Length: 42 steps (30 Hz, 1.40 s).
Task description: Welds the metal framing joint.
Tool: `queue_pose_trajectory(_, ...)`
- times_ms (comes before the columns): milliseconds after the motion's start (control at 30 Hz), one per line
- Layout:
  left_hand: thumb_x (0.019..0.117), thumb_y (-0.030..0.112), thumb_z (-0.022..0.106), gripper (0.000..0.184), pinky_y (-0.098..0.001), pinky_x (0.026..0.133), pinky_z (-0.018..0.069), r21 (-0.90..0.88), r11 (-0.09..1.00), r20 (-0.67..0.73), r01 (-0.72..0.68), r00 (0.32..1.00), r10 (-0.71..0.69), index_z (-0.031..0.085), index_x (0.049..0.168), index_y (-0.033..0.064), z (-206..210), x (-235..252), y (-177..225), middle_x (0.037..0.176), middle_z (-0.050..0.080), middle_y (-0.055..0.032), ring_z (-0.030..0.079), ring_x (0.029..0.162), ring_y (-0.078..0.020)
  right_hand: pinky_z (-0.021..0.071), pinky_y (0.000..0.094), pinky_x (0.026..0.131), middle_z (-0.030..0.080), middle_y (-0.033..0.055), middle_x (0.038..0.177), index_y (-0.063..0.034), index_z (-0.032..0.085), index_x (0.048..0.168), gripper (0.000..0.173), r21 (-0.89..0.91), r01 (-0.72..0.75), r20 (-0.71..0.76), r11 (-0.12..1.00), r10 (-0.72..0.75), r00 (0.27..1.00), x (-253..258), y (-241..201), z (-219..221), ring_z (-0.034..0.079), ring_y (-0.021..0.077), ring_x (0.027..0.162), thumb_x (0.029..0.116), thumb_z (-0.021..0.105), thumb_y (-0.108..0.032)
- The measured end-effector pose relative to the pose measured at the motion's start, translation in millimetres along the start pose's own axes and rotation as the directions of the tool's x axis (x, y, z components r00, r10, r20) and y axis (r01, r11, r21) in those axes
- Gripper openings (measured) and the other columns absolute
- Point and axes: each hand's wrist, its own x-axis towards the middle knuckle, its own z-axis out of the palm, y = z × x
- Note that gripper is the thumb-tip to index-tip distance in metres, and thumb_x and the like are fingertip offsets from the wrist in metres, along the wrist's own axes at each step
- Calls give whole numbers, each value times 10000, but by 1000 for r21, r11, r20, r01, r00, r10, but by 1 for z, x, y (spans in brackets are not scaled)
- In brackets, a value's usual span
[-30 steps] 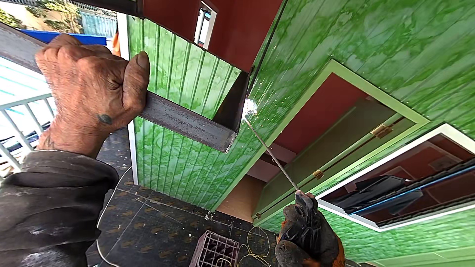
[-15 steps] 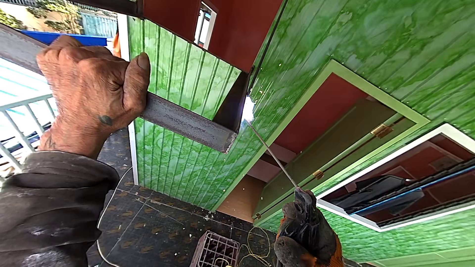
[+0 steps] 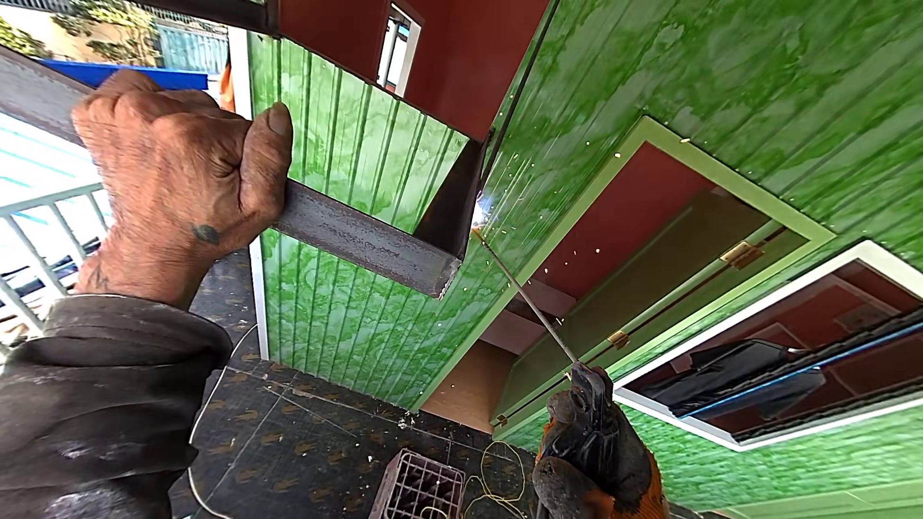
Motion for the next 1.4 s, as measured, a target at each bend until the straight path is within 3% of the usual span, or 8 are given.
queue_pose_trajectory(267,1101,346,336,591,-547,580,307,7,1000,-4,-9,1000,9,275,587,59,1,0,0,509,350,-189,442,516,-396,609,232,571,714,-83,894,-106,553,1222,434,4,26,-1,1000,-26,1000,2,2,1,680,26,672,858,787,-113)
queue_pose_trajectory(333,1101,357,344,600,-550,580,312,6,1000,-7,-6,1000,6,280,583,61,1,0,0,509,359,-186,448,517,-397,605,214,660,716,-115,1004,-207,599,1315,461,33,91,11,995,-91,996,-1,8,-3,679,4,772,893,780,-175)
queue_pose_trajectory(400,1098,350,339,593,-556,590,309,7,1000,12,7,1000,-7,276,587,55,-2,1,3,517,358,-194,448,530,-407,606,208,650,727,-125,963,-268,634,1248,406,65,117,-37,991,-115,993,-4,9,-4,685,-1,760,880,797,-209)
queue_pose_trajectory(500,1098,340,340,590,-551,582,306,10,1000,13,7,1000,-7,278,587,53,-2,1,4,514,354,-190,441,518,-398,600,252,593,718,-50,937,-159,592,1237,415,54,124,-47,991,-122,991,-6,19,-10,683,54,718,882,804,-200)
queue_pose_trajectory(600,1100,348,336,596,-555,578,307,11,1000,14,0,1000,0,280,587,50,-2,1,2,513,356,-197,449,520,-405,627,298,648,719,-17,944,-89,571,1208,423,30,59,-47,998,-57,997,-7,26,-15,708,89,761,883,802,-231)
queue_pose_trajectory(767,1100,351,341,595,-552,576,302,4,1000,15,7,1000,-7,268,587,58,-2,0,2,513,351,-196,438,516,-403,610,244,610,714,-51,853,-77,617,1134,419,58,30,-81,998,-25,996,-2,11,-4,685,50,692,812,859,-196)
queue_pose_trajectory(967,1102,340,343,590,-550,586,307,4,1000,8,-7,1000,7,278,591,53,-1,0,0,514,353,-193,440,519,-397,602,212,609,717,-94,907,-192,610,1214,404,90,35,-3,995,-34,999,-1,8,-3,678,6,717,864,811,-171)
queue_pose_trajectory(1400,1100,331,346,581,-535,569,294,8,1000,-2,-9,1000,9,263,590,65,0,0,0,509,329,-178,418,506,-382,609,228,616,716,-88,900,-132,578,1213,392,53,38,10,998,-39,999,-1,8,-3,684,18,716,881,784,-158)
